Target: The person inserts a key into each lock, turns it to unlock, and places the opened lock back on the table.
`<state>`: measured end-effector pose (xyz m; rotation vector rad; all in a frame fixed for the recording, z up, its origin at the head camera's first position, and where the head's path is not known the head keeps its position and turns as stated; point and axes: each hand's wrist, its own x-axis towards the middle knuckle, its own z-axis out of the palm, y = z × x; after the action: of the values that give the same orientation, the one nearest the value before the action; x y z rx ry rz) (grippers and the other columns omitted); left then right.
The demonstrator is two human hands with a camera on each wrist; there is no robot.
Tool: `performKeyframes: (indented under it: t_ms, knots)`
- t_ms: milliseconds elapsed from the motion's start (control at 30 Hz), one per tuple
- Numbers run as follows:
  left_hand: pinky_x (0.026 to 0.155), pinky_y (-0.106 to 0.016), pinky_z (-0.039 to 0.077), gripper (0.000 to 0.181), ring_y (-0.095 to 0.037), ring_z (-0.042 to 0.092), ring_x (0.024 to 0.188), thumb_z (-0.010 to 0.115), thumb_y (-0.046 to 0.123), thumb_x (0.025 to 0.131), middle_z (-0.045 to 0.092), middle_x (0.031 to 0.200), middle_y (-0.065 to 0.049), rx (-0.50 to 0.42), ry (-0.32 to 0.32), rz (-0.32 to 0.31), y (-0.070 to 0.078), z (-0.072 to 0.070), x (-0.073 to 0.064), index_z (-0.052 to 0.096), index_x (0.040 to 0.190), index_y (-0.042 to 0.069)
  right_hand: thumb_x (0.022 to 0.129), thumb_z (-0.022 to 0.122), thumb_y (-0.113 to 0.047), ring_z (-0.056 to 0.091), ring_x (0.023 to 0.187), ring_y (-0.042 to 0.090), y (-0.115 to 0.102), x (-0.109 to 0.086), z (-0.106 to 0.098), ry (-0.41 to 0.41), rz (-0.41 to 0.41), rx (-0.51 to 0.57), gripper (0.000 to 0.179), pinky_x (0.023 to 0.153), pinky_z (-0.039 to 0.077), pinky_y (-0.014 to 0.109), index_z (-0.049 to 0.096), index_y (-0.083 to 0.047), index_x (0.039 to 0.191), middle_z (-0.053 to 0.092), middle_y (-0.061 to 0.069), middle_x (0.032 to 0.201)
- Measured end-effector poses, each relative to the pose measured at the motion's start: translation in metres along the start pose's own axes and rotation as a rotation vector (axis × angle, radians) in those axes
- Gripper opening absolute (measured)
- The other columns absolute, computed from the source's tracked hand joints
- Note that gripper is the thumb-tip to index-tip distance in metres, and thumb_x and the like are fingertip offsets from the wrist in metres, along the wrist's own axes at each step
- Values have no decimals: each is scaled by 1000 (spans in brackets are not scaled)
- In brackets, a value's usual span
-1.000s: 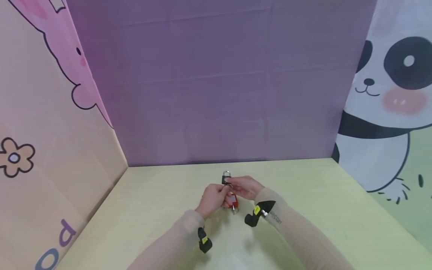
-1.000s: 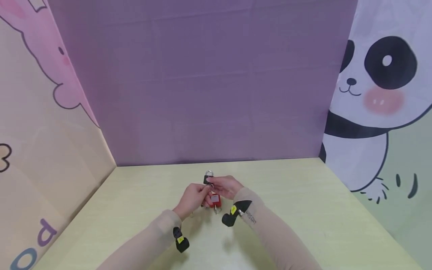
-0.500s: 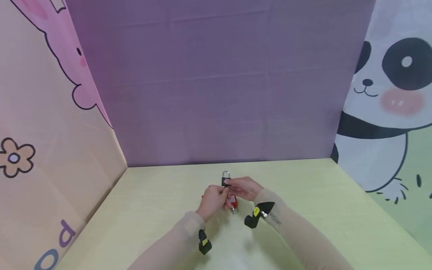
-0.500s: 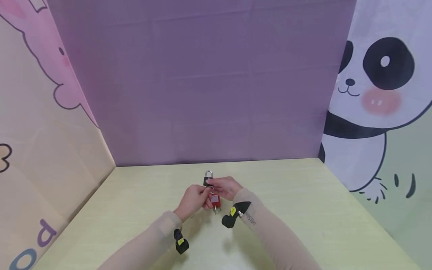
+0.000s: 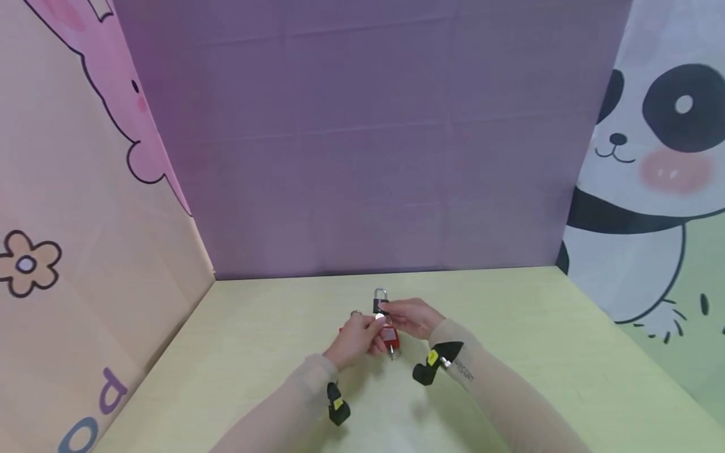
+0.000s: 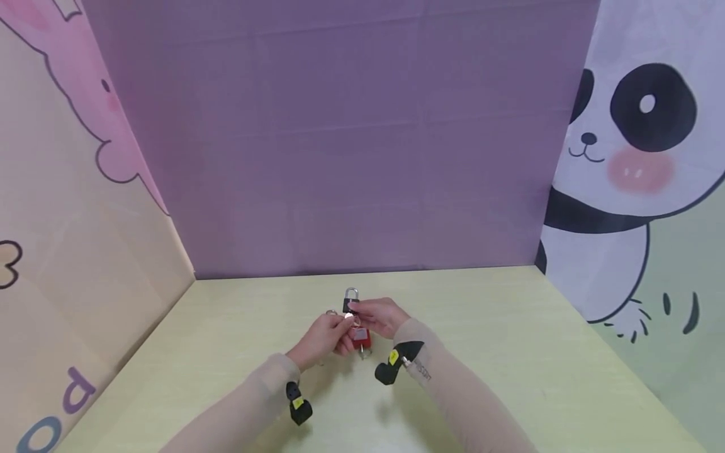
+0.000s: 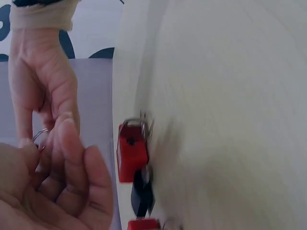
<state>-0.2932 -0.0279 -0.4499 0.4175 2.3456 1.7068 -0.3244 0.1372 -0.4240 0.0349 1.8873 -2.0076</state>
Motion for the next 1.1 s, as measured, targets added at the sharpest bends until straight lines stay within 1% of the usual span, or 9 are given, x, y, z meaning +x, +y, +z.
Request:
performKeyframes:
  t_ms: [100, 200, 333, 467, 567, 667, 767, 900, 1100]
  knots:
    - [59, -29, 55, 49, -11, 58, 56, 43, 34, 104, 63, 68, -5, -28, 0, -23, 0, -10, 1, 64, 96, -9, 96, 58, -8, 63, 85, 8, 0, -2, -2, -40, -17, 19, 25, 82, 53, 22, 62, 7, 116, 68, 0, 91]
    - [62, -28, 55, 51, -11, 58, 60, 37, 36, 105, 63, 74, -5, -145, 88, -48, 4, -25, 4, 62, 97, -8, 97, 55, -7, 62, 84, 8, -2, -5, -2, -78, -23, 63, 32, 80, 52, 20, 54, 11, 124, 67, 0, 91]
    - [81, -30, 56, 42, -15, 65, 86, 34, 28, 106, 67, 103, -16, -322, 181, -39, 3, -37, 15, 59, 117, -4, 97, 55, -7, 61, 85, 9, -5, -7, -1, -106, -9, 96, 40, 79, 52, 20, 47, 13, 131, 66, 2, 92]
    - [106, -39, 43, 39, -26, 57, 122, 32, 20, 107, 54, 139, -17, -462, 107, -4, -3, -36, 22, 47, 140, 6, 97, 57, -8, 60, 85, 10, -6, -6, 1, -124, 8, 96, 34, 80, 52, 20, 55, 8, 126, 65, 3, 94]
    - [112, -42, 36, 42, -28, 45, 135, 31, 20, 107, 45, 148, -14, -591, 27, 2, -3, -32, 24, 39, 147, 11, 97, 56, -9, 61, 85, 10, -5, -6, 2, -155, 5, 98, 23, 83, 52, 21, 64, 1, 116, 66, 2, 94]
    - [111, -41, 35, 45, -28, 37, 140, 28, 24, 107, 39, 152, -14, -702, -35, 14, -2, -27, 26, 34, 150, 13, 98, 53, -8, 63, 87, 9, -5, -6, 3, -192, -1, 109, 19, 86, 52, 22, 69, -4, 109, 67, 1, 96]
    - [105, -37, 38, 47, -26, 37, 139, 26, 28, 107, 38, 152, -14, -782, -80, 21, -2, -24, 27, 31, 151, 12, 99, 51, -7, 63, 87, 8, -5, -7, 5, -226, -10, 118, 20, 84, 53, 21, 71, -8, 104, 67, 0, 96]
    - [96, -32, 39, 48, -17, 50, 127, 27, 30, 107, 46, 148, -9, -827, -90, 0, -2, -21, 27, 32, 151, 11, 100, 50, -6, 63, 84, 7, -5, -7, 5, -243, -10, 132, 21, 79, 53, 19, 71, -9, 102, 67, 0, 95]
    - [97, -33, 40, 47, -9, 58, 113, 29, 30, 107, 56, 139, -6, -801, -53, -9, -4, -19, 26, 34, 149, 9, 99, 51, -7, 64, 86, 8, -5, -8, 6, -230, 6, 133, 30, 81, 53, 18, 58, 4, 126, 69, 1, 97]
